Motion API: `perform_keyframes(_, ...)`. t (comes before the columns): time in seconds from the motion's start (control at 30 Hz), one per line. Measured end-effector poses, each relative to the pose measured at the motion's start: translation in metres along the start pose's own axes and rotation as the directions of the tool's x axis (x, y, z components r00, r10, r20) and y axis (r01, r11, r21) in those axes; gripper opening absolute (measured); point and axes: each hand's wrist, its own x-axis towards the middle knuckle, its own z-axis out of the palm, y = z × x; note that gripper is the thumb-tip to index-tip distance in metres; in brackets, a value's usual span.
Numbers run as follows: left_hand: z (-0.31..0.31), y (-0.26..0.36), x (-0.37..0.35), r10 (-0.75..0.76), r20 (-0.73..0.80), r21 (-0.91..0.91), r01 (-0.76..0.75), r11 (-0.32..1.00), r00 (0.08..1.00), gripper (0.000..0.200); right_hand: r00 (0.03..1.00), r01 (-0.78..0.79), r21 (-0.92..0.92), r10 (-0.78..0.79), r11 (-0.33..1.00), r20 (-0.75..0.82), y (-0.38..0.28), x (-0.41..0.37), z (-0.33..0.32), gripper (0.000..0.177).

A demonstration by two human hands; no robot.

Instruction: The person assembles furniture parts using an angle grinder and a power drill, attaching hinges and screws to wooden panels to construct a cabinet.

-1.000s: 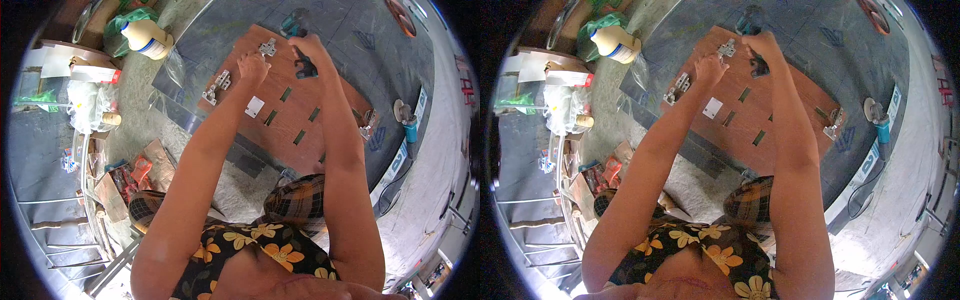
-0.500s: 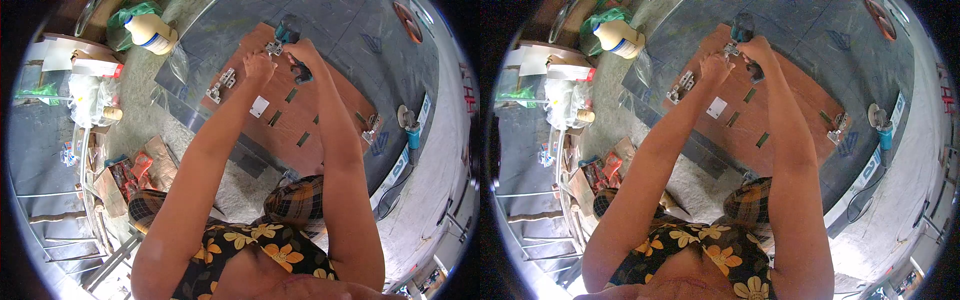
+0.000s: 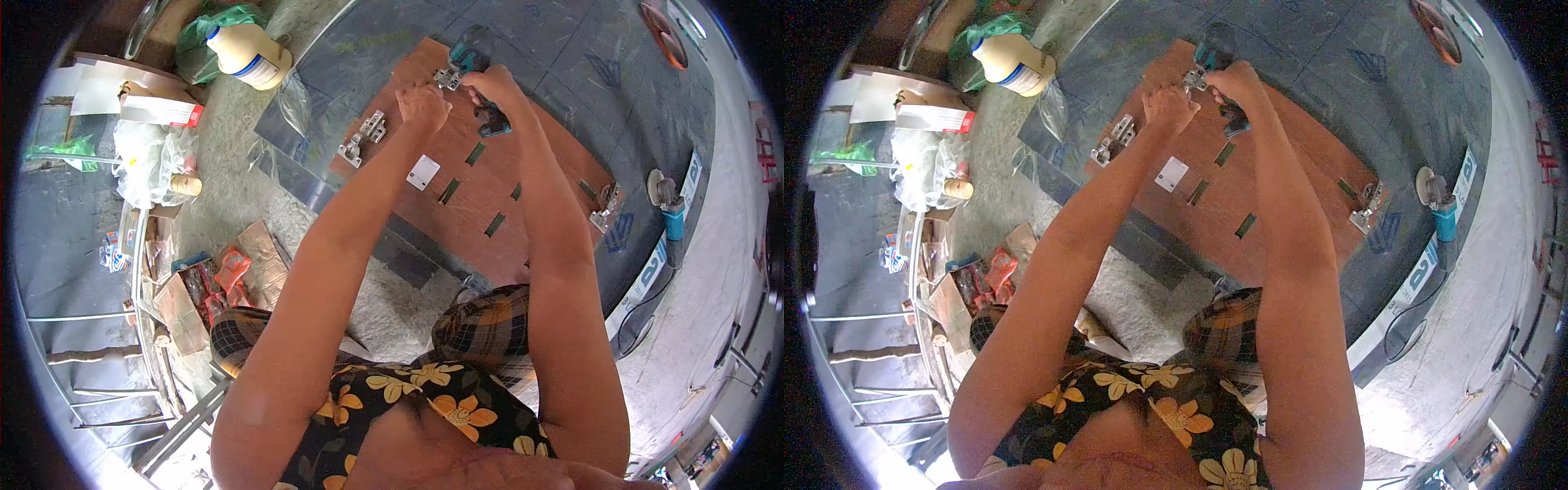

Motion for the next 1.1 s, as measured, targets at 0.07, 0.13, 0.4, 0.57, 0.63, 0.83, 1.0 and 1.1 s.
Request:
perform_keyframes(0.07,-0.005,-0.001,-0.001,0.012,-0.111,-0.031,-0.016,0.999,0.994,0.075,0.998,0.069,0.088,-0.070,0.994,0.009,0.004,0.000,-0.008,0.028)
perform_keyframes(0.13,0.004,-0.004,-0.006,0.035,-0.250,-0.054,-0.050,0.997,0.968,0.085,0.979,0.196,0.104,-0.201,0.975,0.042,-0.012,-0.012,-0.029,0.026)
perform_keyframes(0.4,-0.020,-0.051,-0.038,0.015,-0.549,-0.211,-0.156,0.965,0.836,0.080,0.983,0.171,0.136,-0.179,0.976,0.047,-0.099,-0.087,-0.075,0.024)
perform_keyframes(0.57,-0.008,-0.139,-0.092,-0.187,-0.675,-0.417,-0.160,0.895,0.713,0.058,0.943,0.305,-0.041,-0.296,0.951,0.151,-0.115,-0.117,-0.053,0.025)
perform_keyframes(0.63,0.007,-0.164,-0.114,-0.413,-0.529,-0.566,0.054,0.823,0.741,0.055,0.901,0.400,-0.121,-0.366,0.908,0.232,-0.115,-0.123,-0.032,0.031)
perform_keyframes(0.83,0.065,-0.191,-0.167,-0.648,-0.400,-0.732,0.200,0.652,0.648,0.047,0.883,0.369,-0.229,-0.263,0.901,0.390,-0.108,-0.137,0.016,0.031)
perform_keyframes(1.0,0.078,-0.191,-0.180,-0.714,-0.343,-0.784,0.233,0.575,0.610,0.042,0.865,0.273,-0.374,-0.056,0.886,0.499,-0.096,-0.149,0.038,0.029)
perform_keyframes(1.1,0.088,-0.197,-0.182,-0.724,-0.295,-0.807,0.243,0.538,0.624,0.042,0.880,0.209,-0.371,-0.008,0.905,0.475,-0.092,-0.158,0.053,0.031)
